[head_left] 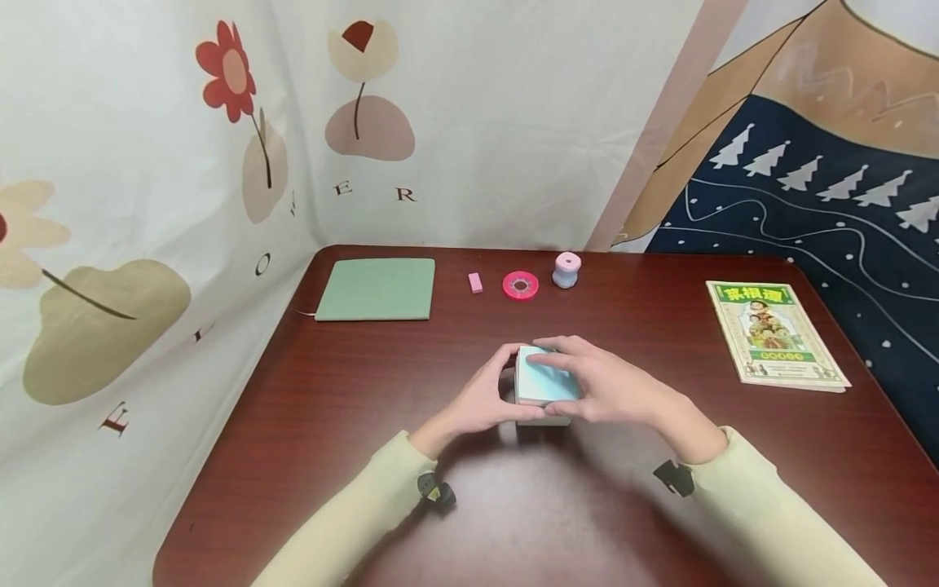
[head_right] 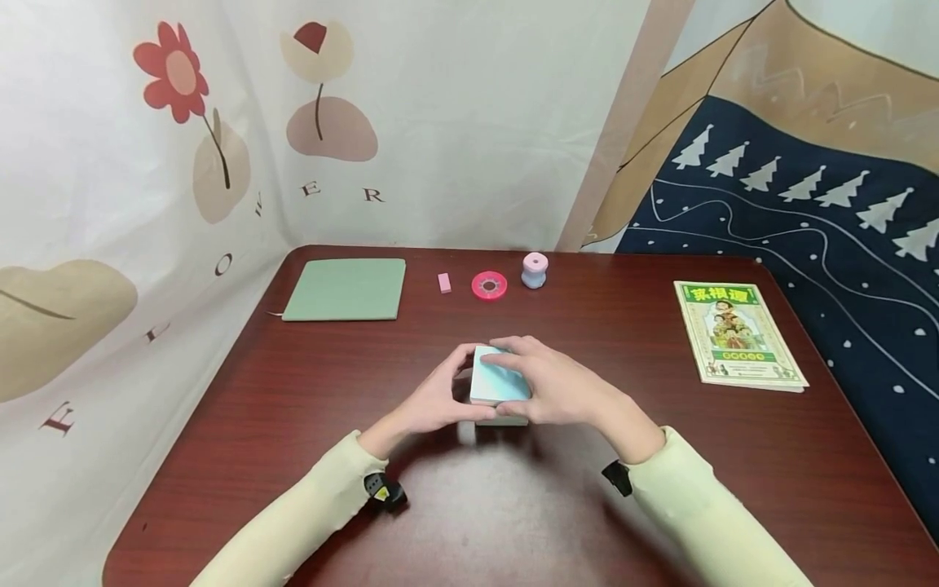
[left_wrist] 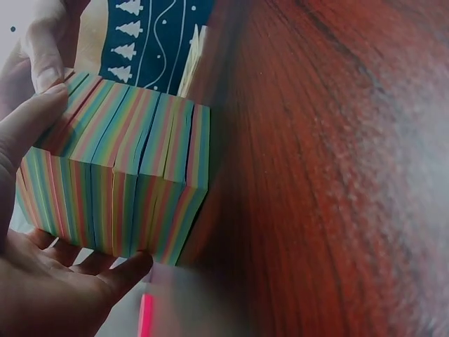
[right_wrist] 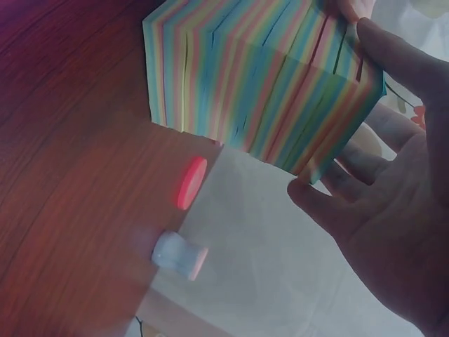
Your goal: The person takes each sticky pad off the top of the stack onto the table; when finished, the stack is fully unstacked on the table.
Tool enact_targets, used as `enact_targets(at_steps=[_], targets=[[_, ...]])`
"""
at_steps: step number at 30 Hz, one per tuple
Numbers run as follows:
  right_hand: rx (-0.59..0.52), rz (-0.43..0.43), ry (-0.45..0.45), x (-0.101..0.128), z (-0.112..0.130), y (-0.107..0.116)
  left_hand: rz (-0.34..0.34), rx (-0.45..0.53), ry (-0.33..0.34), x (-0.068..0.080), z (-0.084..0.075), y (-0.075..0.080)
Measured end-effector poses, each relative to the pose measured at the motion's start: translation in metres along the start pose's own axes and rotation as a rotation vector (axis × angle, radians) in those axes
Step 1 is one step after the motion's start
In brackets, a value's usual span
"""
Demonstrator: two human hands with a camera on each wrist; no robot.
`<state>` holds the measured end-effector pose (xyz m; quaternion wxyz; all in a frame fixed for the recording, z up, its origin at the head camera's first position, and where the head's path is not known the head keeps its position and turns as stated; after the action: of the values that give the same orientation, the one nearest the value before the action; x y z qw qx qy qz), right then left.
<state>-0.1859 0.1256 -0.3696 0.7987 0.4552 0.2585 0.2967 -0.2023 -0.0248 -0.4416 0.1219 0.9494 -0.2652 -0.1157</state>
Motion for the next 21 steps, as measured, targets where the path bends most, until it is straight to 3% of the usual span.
enact_targets(at_steps=[3,10,16,21], targets=[[0.001,-0.003,-0.006,-0.001,-0.001,0.000,-0.004,0.007,0.002,0.000,-0.005,0.000],[0.014,-0.016,0.013,-0.004,0.001,0.002,0.008,0.011,0.023,0.007,-0.032,0.004],[-0.034,-0.036,-0.017,-0.002,-0.006,0.014,0.000,0.006,0.010,0.007,-0.033,0.004],[-0.078,-0.098,-0.115,0.001,-0.035,0.035,0.006,0.024,0.010,0.006,-0.032,0.004]])
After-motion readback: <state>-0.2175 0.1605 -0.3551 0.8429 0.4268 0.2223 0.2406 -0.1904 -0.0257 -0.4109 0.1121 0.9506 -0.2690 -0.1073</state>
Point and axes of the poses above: each hand's wrist, its own x-axis away from the middle knuckle, its own y-axis out of the back of the hand, z = x × y, the point moved 6 cm from there along -x, towards the middle knuckle, and after that the axes turned 1 degree about -z, right-handed, at the moved point
